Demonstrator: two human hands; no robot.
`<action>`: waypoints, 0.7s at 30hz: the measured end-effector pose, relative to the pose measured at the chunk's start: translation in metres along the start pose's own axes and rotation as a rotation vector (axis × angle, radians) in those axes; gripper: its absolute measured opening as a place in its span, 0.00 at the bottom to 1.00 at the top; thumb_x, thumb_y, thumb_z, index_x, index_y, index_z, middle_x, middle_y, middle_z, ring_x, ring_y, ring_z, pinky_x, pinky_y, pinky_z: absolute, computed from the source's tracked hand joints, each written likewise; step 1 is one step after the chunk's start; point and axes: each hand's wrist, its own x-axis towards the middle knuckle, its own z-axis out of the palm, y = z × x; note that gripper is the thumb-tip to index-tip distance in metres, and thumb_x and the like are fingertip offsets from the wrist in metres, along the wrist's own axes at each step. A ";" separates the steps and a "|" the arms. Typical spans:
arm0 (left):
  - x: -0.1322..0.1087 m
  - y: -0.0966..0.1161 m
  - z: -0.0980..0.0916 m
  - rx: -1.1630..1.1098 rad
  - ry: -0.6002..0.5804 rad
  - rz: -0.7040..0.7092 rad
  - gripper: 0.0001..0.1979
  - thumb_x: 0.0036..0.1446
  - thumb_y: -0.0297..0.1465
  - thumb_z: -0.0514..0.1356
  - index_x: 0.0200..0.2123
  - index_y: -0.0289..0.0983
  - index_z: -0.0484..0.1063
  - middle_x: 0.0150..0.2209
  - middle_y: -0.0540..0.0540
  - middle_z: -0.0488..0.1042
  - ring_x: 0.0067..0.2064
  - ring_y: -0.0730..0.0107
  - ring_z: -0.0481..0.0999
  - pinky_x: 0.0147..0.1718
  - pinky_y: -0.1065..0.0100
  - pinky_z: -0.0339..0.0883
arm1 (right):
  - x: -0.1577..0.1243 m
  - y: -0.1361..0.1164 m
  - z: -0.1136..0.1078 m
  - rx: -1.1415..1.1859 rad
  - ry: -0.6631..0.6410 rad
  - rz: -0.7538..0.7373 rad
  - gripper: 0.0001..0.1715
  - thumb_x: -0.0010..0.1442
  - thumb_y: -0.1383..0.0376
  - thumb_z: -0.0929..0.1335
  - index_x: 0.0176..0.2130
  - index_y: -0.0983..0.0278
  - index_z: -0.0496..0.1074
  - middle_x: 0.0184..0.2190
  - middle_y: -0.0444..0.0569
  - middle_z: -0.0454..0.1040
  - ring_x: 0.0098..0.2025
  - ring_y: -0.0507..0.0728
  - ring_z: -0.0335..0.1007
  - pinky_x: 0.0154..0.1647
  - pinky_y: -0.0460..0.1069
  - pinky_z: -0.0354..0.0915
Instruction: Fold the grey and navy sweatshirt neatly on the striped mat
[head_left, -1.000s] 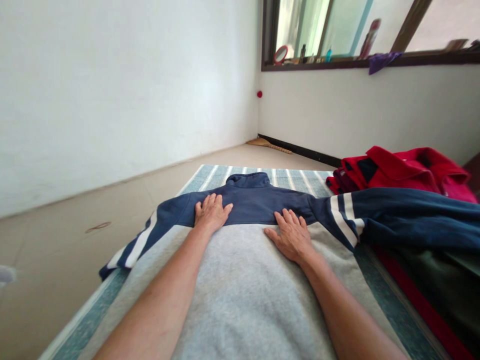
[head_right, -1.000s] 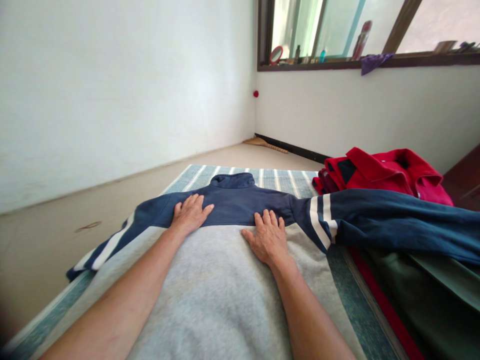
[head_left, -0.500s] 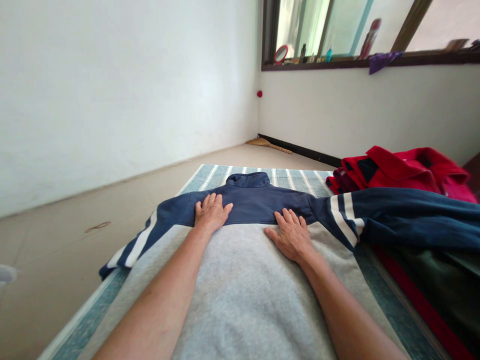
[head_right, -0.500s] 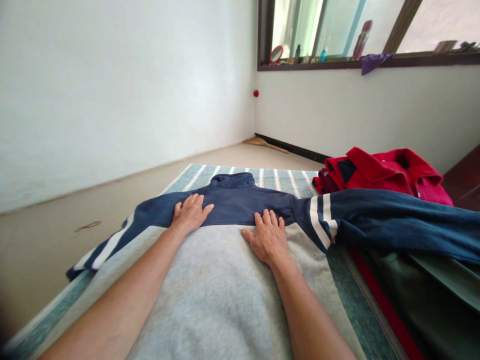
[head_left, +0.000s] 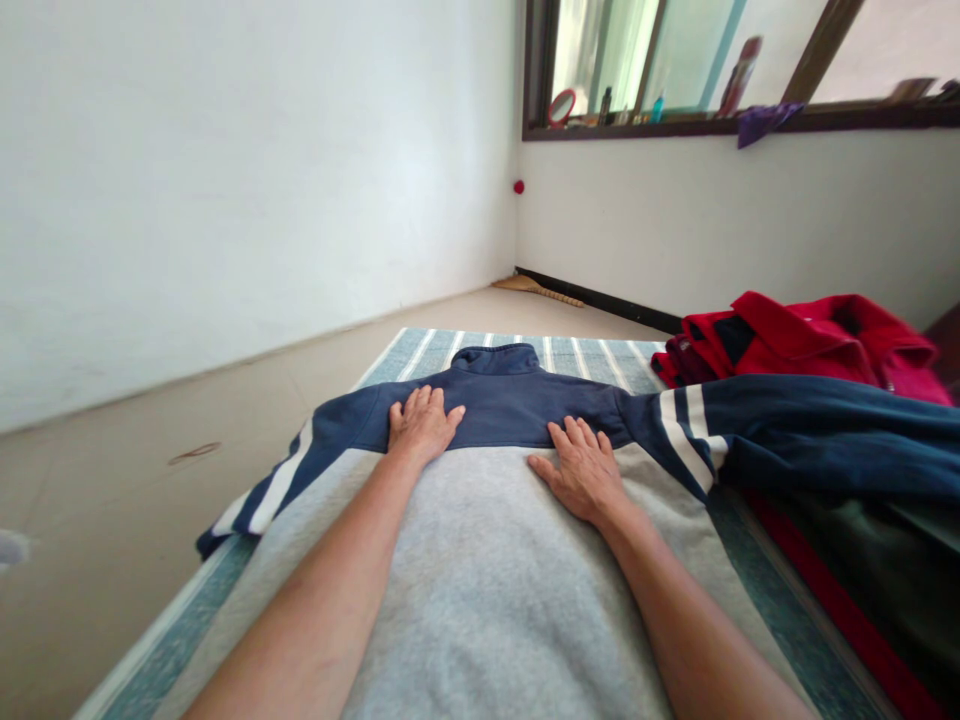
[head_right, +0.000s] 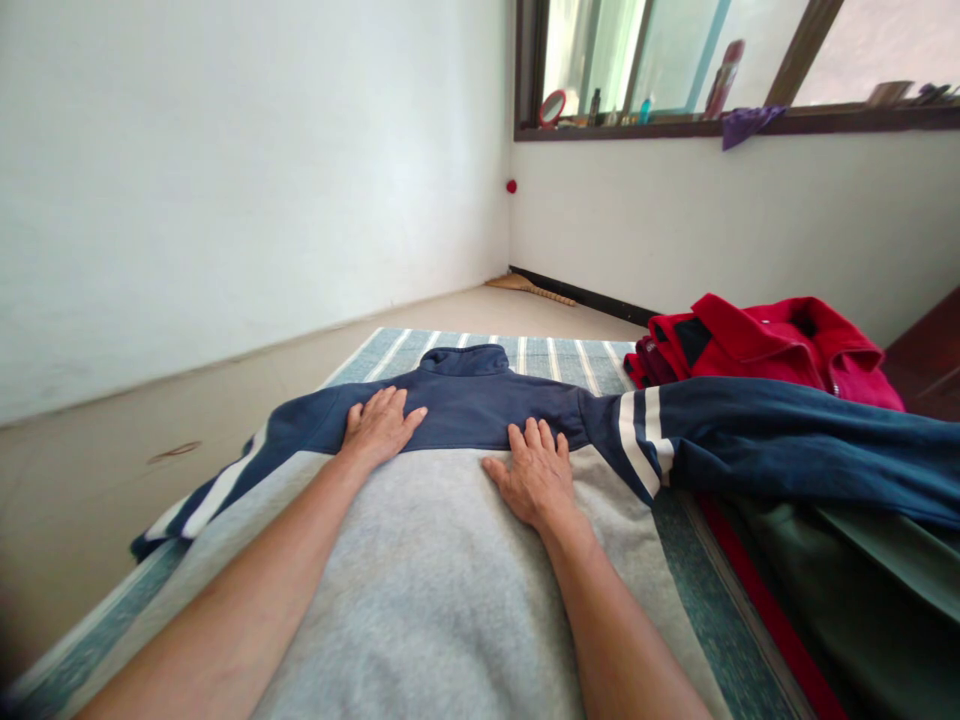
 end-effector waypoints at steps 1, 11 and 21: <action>0.000 0.000 0.000 -0.001 0.001 0.000 0.28 0.63 0.44 0.43 0.60 0.34 0.57 0.65 0.37 0.54 0.65 0.56 0.50 0.59 0.51 0.46 | 0.000 0.000 0.000 0.000 0.002 0.001 0.40 0.62 0.44 0.55 0.64 0.63 0.52 0.66 0.55 0.46 0.67 0.64 0.36 0.63 0.61 0.36; -0.002 0.002 -0.003 -0.009 -0.007 -0.004 0.29 0.63 0.44 0.43 0.61 0.34 0.57 0.65 0.37 0.53 0.66 0.56 0.50 0.59 0.52 0.46 | -0.001 0.000 -0.001 0.009 0.009 -0.003 0.40 0.62 0.44 0.55 0.64 0.63 0.52 0.66 0.55 0.46 0.67 0.64 0.37 0.63 0.61 0.36; 0.001 -0.001 0.002 0.000 0.008 0.007 0.29 0.63 0.44 0.42 0.60 0.33 0.57 0.65 0.37 0.54 0.65 0.56 0.50 0.59 0.51 0.46 | 0.000 0.001 0.001 0.011 0.018 -0.007 0.40 0.62 0.44 0.55 0.64 0.63 0.53 0.66 0.56 0.47 0.67 0.64 0.37 0.63 0.61 0.36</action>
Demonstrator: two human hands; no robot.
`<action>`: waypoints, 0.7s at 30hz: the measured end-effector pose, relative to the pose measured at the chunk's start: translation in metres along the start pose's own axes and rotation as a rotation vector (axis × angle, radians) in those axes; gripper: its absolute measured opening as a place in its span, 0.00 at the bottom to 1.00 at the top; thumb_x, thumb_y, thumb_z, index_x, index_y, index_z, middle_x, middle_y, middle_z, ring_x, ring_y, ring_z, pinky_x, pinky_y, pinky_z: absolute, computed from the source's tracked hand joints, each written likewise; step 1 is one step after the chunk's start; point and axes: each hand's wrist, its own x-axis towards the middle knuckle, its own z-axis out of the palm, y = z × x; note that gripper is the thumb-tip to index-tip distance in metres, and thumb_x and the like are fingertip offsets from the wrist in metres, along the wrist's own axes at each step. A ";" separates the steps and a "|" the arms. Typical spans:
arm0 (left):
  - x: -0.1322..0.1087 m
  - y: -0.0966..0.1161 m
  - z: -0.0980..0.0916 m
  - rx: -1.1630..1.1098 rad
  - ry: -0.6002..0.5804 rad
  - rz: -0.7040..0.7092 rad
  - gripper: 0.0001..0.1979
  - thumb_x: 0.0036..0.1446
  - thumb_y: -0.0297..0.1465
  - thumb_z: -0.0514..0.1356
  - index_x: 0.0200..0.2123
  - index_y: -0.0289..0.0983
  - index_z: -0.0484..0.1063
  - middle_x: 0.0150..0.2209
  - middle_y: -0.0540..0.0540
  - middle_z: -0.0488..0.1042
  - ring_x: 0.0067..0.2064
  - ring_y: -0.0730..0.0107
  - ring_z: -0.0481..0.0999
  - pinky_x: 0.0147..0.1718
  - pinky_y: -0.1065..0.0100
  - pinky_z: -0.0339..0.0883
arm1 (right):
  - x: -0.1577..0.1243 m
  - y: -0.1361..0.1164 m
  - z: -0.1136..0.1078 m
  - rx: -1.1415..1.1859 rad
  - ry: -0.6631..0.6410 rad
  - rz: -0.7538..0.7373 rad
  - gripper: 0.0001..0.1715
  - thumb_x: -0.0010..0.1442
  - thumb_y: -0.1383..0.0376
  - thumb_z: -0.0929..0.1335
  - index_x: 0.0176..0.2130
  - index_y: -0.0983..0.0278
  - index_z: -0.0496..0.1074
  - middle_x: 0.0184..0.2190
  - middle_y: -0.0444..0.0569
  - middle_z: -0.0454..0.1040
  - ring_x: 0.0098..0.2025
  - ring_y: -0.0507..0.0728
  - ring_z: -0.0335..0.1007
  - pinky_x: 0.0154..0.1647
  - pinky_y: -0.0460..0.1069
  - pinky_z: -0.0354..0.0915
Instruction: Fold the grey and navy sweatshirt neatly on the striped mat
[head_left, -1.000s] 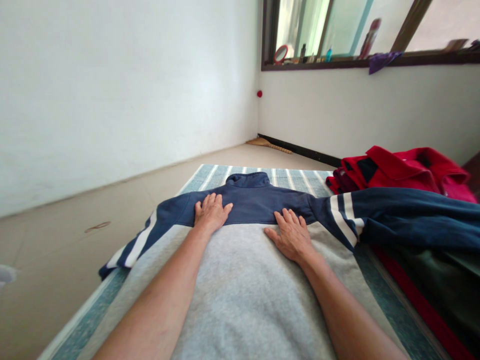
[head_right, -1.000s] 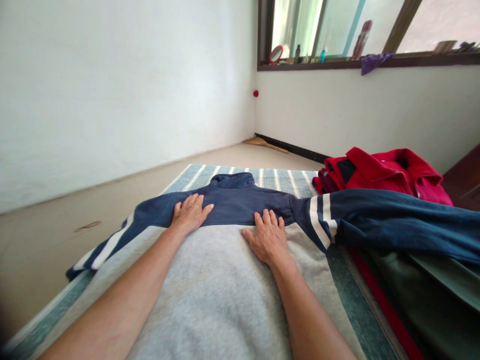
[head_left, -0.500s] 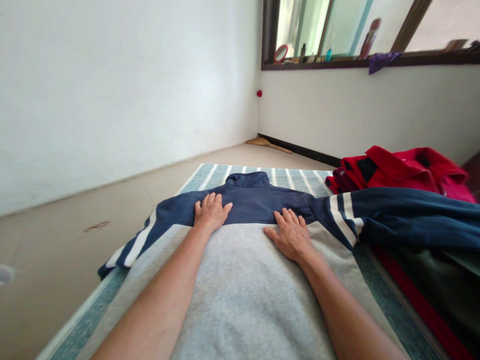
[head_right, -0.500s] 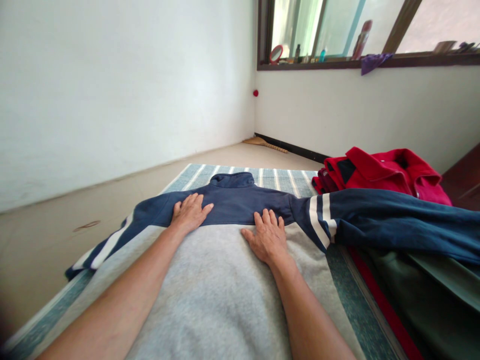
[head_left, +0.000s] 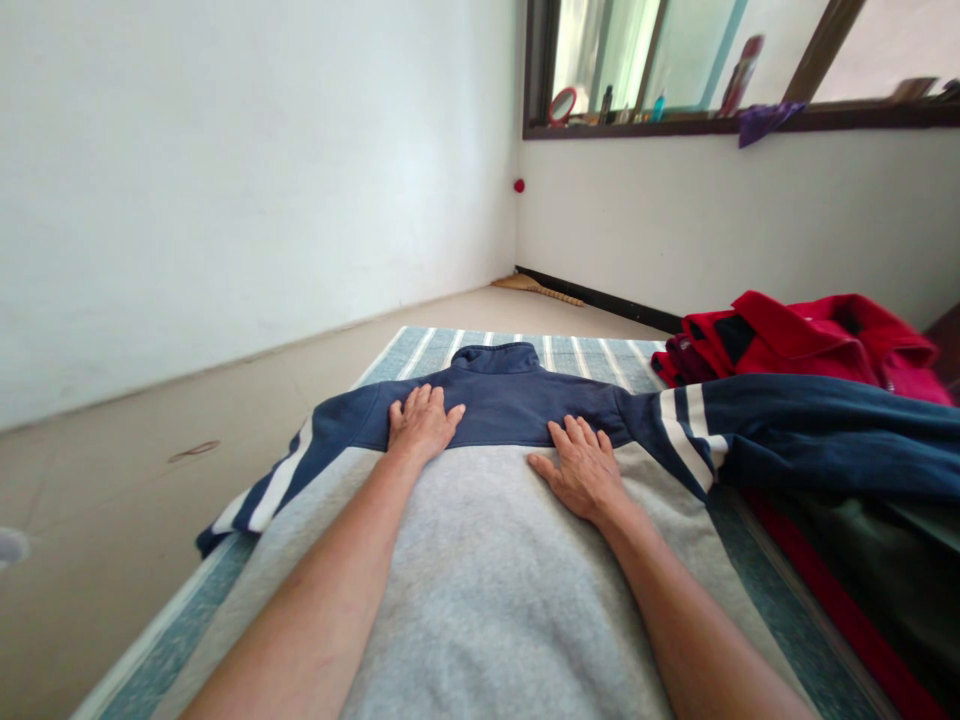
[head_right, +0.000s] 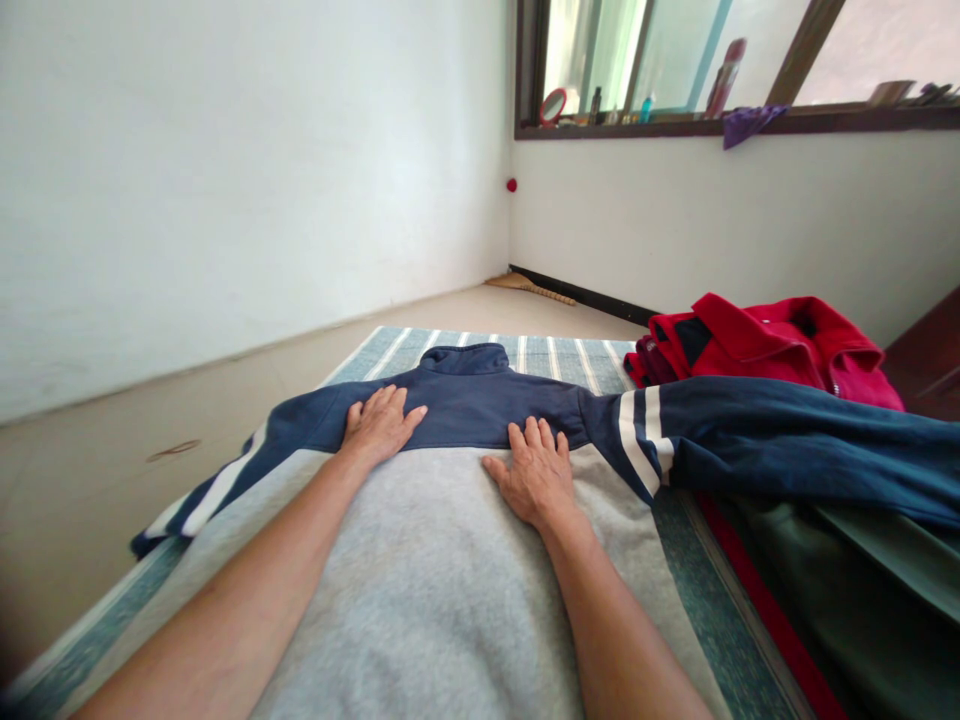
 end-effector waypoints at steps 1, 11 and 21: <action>0.000 0.000 0.000 0.004 0.001 0.002 0.29 0.63 0.44 0.42 0.60 0.33 0.57 0.65 0.37 0.54 0.65 0.56 0.50 0.59 0.51 0.46 | 0.000 0.000 0.000 0.001 0.001 -0.001 0.40 0.62 0.44 0.55 0.64 0.63 0.53 0.66 0.56 0.47 0.67 0.64 0.37 0.63 0.61 0.36; 0.001 -0.001 0.002 0.009 0.008 0.008 0.29 0.63 0.45 0.42 0.60 0.33 0.57 0.65 0.37 0.54 0.65 0.55 0.51 0.59 0.51 0.47 | 0.000 0.000 -0.001 -0.001 -0.011 0.002 0.40 0.62 0.44 0.55 0.64 0.63 0.53 0.66 0.56 0.46 0.67 0.64 0.37 0.63 0.61 0.36; -0.001 0.001 -0.001 -0.001 0.002 0.002 0.29 0.63 0.44 0.43 0.60 0.33 0.57 0.65 0.38 0.54 0.65 0.56 0.50 0.59 0.51 0.46 | 0.000 0.000 -0.001 -0.011 -0.009 0.003 0.40 0.62 0.44 0.55 0.64 0.63 0.53 0.66 0.56 0.47 0.67 0.64 0.37 0.63 0.61 0.37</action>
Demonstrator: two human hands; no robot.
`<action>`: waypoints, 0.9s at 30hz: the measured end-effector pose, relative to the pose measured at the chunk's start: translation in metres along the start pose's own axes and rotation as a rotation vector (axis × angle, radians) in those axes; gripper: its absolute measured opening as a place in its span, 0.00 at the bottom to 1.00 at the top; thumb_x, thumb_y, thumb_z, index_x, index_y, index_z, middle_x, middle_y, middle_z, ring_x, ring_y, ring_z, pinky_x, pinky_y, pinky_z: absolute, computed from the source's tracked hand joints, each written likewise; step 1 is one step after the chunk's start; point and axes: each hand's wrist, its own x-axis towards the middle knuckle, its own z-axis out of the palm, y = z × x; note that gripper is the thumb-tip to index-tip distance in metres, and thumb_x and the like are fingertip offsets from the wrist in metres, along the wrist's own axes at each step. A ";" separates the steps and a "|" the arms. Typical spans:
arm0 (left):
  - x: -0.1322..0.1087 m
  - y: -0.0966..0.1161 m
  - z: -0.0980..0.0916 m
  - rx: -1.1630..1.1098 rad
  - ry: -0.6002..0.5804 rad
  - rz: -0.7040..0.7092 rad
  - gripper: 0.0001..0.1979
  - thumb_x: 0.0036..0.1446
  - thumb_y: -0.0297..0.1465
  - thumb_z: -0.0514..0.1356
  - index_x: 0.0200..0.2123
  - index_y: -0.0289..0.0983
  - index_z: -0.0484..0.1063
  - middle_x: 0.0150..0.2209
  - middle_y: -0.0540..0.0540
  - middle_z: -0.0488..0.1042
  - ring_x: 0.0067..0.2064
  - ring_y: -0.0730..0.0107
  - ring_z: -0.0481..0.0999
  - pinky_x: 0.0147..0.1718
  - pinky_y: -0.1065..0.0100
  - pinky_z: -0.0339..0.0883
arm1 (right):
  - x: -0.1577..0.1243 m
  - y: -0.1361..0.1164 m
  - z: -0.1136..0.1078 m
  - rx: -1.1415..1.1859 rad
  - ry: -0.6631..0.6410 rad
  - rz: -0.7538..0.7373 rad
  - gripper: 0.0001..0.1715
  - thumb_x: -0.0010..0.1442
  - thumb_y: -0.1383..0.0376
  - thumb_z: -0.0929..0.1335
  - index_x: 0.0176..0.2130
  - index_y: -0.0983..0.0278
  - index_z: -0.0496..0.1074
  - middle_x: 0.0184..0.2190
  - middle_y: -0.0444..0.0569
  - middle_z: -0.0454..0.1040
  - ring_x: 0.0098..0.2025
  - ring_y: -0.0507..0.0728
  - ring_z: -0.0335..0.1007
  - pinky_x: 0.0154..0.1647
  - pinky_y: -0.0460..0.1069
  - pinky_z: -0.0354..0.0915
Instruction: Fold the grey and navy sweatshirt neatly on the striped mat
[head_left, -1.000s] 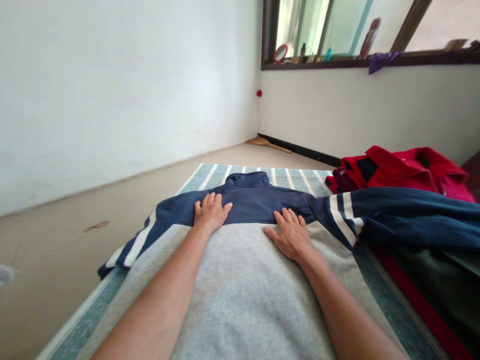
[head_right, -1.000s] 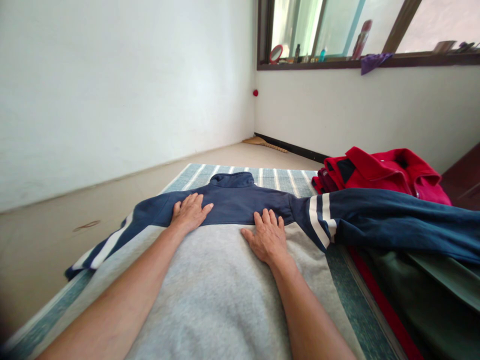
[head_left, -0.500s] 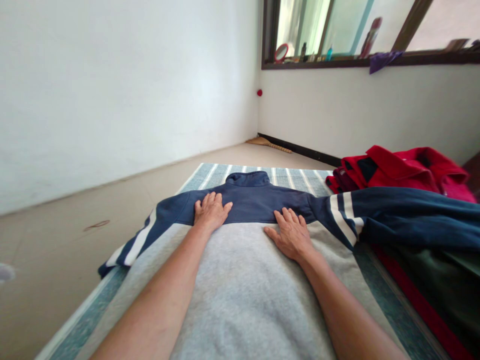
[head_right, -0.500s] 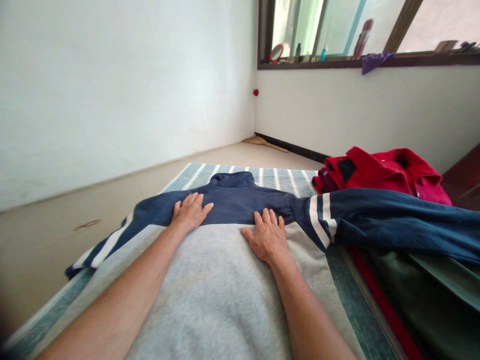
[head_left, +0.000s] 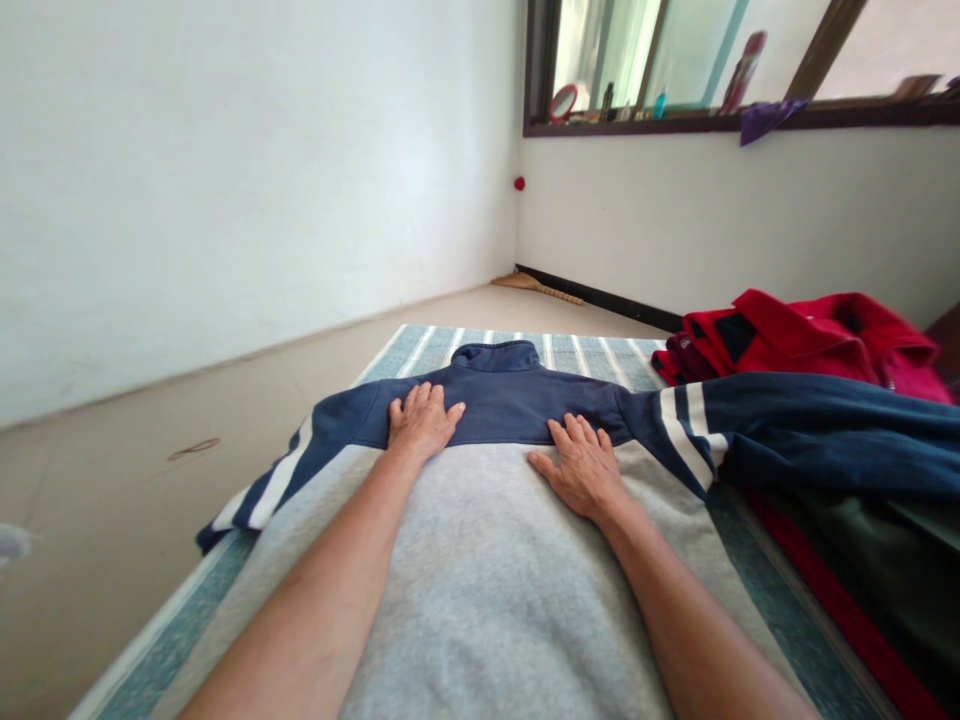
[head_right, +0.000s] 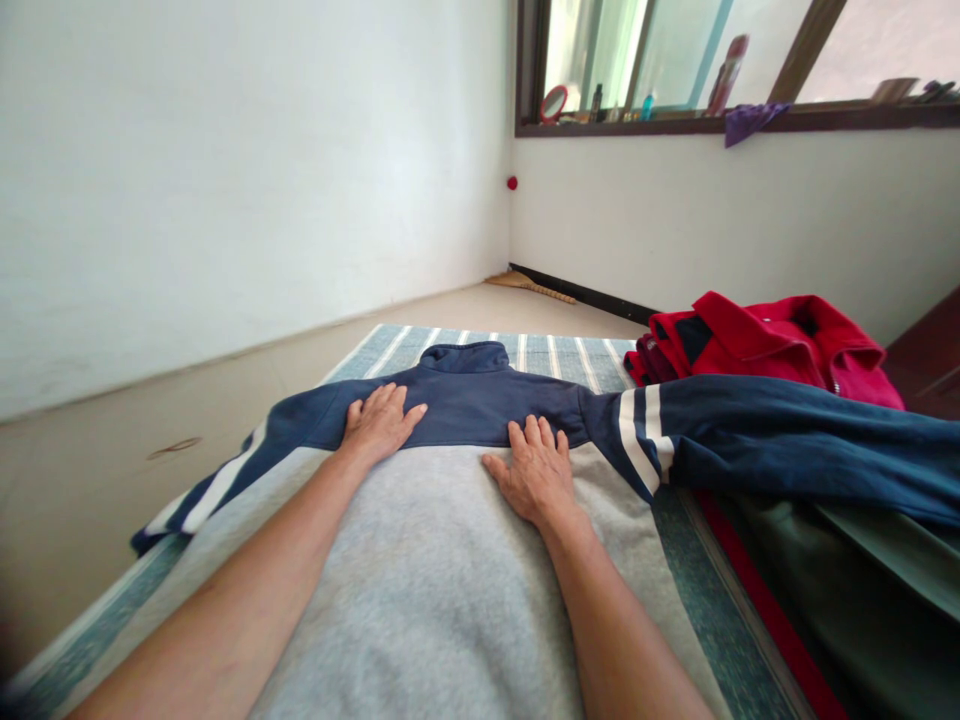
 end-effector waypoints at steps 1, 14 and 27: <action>0.000 0.000 0.000 0.001 0.001 0.001 0.29 0.63 0.44 0.43 0.60 0.33 0.57 0.65 0.38 0.54 0.65 0.56 0.50 0.59 0.51 0.46 | 0.000 0.000 0.000 0.001 0.004 -0.002 0.40 0.62 0.44 0.55 0.64 0.63 0.53 0.66 0.56 0.47 0.67 0.64 0.37 0.63 0.61 0.37; 0.002 -0.001 0.002 0.005 0.004 0.002 0.29 0.62 0.44 0.42 0.60 0.33 0.57 0.65 0.37 0.54 0.65 0.56 0.51 0.59 0.51 0.47 | 0.001 0.001 0.002 -0.004 0.023 -0.013 0.40 0.62 0.44 0.55 0.64 0.63 0.54 0.66 0.56 0.48 0.67 0.65 0.39 0.63 0.62 0.38; 0.001 0.000 0.000 -0.006 -0.003 -0.001 0.29 0.62 0.45 0.42 0.60 0.33 0.57 0.65 0.37 0.54 0.65 0.56 0.49 0.59 0.51 0.46 | 0.000 0.001 0.002 0.003 0.018 -0.005 0.40 0.62 0.44 0.55 0.64 0.63 0.53 0.66 0.56 0.48 0.67 0.64 0.38 0.63 0.61 0.37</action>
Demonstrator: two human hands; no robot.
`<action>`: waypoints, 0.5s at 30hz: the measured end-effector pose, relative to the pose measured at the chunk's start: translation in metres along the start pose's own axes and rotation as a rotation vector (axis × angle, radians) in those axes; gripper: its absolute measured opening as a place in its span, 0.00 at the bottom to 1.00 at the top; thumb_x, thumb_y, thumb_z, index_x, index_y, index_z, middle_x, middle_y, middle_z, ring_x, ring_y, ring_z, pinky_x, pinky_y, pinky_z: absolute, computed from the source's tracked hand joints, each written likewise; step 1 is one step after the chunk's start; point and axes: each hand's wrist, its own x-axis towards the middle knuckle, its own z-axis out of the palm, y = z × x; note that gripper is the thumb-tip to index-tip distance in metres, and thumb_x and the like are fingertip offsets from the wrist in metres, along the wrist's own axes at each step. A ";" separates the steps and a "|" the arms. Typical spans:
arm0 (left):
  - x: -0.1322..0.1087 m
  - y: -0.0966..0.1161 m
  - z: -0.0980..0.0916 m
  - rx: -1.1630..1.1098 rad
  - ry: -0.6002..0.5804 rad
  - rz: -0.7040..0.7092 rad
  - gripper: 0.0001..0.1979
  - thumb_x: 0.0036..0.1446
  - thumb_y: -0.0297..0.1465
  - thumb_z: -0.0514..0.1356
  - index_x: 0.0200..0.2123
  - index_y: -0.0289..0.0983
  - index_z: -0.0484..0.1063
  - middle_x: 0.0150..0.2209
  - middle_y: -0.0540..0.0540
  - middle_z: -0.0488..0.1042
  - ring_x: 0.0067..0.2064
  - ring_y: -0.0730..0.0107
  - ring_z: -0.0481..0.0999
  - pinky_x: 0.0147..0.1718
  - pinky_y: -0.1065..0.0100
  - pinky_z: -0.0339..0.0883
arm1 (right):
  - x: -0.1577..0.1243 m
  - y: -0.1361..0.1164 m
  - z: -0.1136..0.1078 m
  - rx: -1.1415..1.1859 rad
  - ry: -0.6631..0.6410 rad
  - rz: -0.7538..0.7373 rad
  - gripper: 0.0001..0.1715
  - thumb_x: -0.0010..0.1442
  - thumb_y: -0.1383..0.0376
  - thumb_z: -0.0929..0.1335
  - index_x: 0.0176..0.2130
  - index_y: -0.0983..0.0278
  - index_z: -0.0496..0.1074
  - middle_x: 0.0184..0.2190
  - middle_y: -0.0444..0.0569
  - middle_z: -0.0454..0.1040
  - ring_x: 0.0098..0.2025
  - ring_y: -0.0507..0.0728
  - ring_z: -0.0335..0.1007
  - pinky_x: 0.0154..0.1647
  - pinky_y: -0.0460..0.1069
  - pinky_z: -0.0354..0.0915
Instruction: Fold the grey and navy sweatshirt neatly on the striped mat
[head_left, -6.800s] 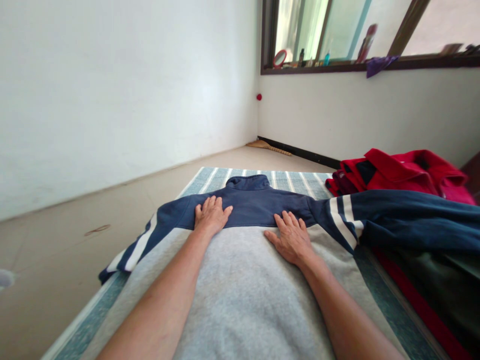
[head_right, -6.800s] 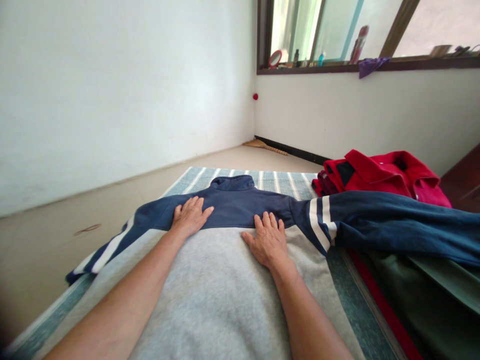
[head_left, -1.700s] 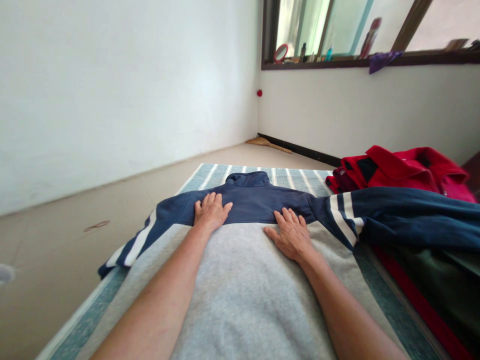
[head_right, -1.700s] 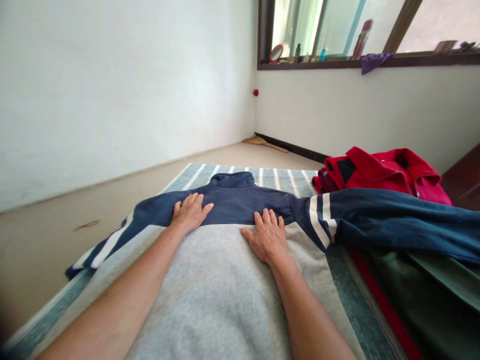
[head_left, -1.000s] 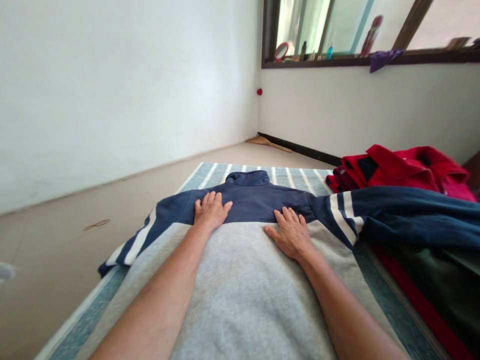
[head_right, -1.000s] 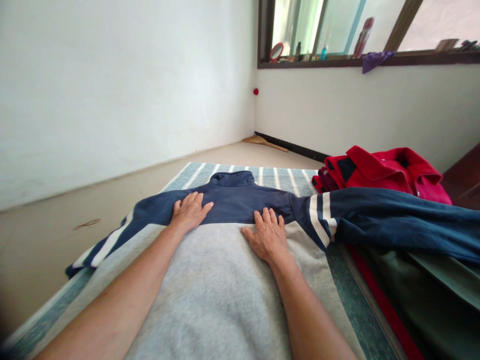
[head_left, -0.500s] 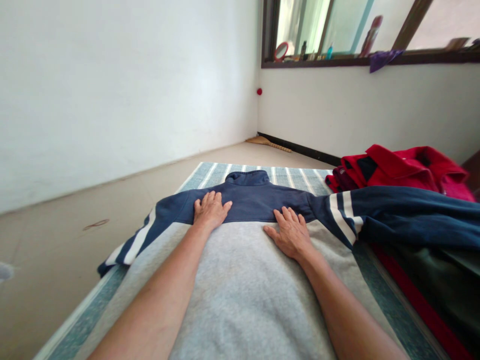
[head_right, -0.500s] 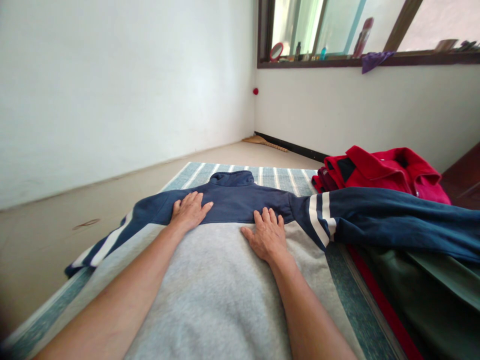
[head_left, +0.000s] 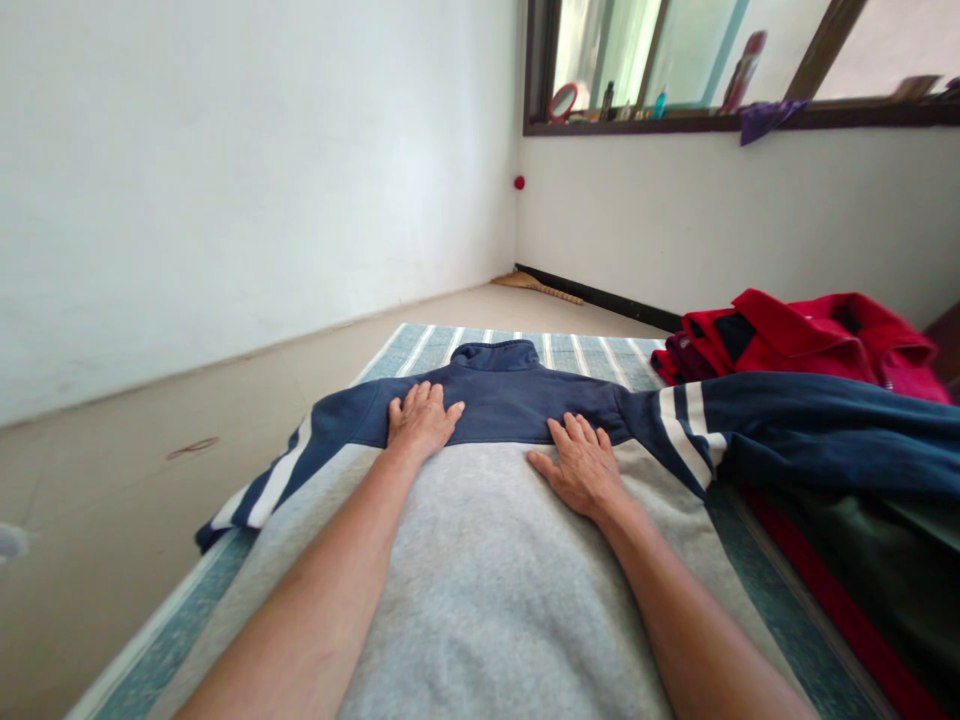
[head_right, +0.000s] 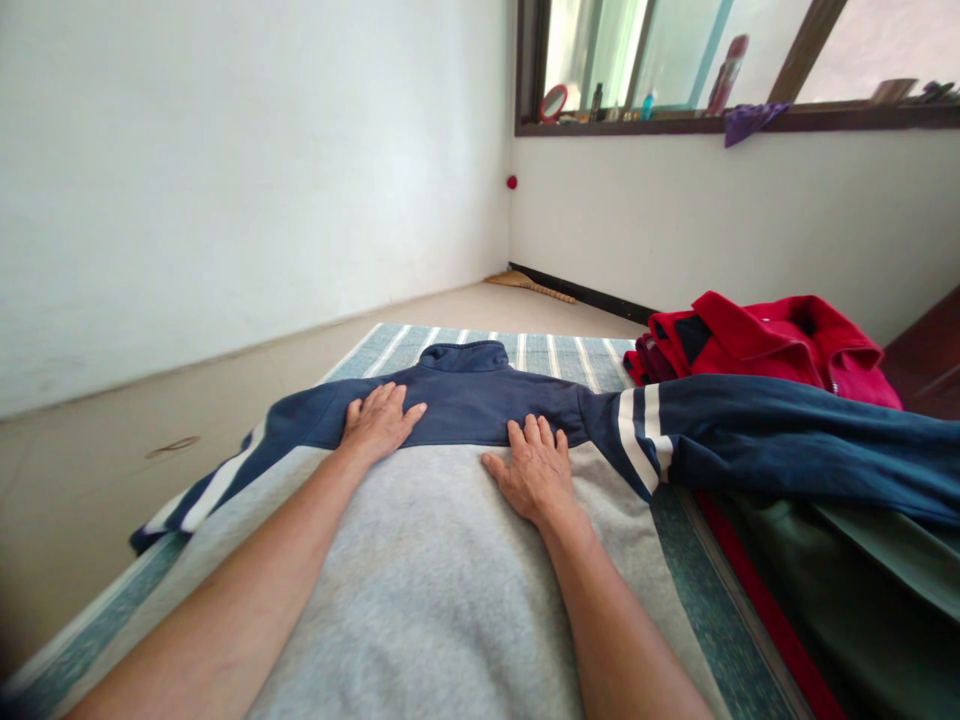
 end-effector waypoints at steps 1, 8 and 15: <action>0.000 0.000 0.000 -0.003 0.000 0.001 0.29 0.62 0.45 0.42 0.60 0.33 0.57 0.65 0.37 0.53 0.65 0.56 0.49 0.59 0.51 0.46 | 0.000 0.000 0.000 0.000 0.002 0.000 0.40 0.62 0.44 0.55 0.64 0.63 0.53 0.66 0.56 0.48 0.67 0.64 0.38 0.63 0.61 0.37; 0.000 0.001 -0.001 -0.005 -0.005 -0.003 0.28 0.62 0.44 0.43 0.60 0.35 0.57 0.65 0.37 0.54 0.65 0.56 0.50 0.59 0.52 0.46 | 0.000 0.000 -0.002 -0.003 -0.012 0.004 0.40 0.62 0.44 0.55 0.64 0.62 0.53 0.66 0.55 0.47 0.67 0.64 0.38 0.63 0.61 0.37; 0.001 0.000 0.001 0.006 0.008 0.007 0.28 0.62 0.44 0.43 0.59 0.35 0.58 0.64 0.37 0.54 0.65 0.55 0.51 0.58 0.51 0.47 | -0.001 -0.001 -0.002 -0.004 -0.009 0.001 0.39 0.62 0.44 0.55 0.64 0.63 0.53 0.66 0.56 0.47 0.67 0.64 0.37 0.63 0.61 0.37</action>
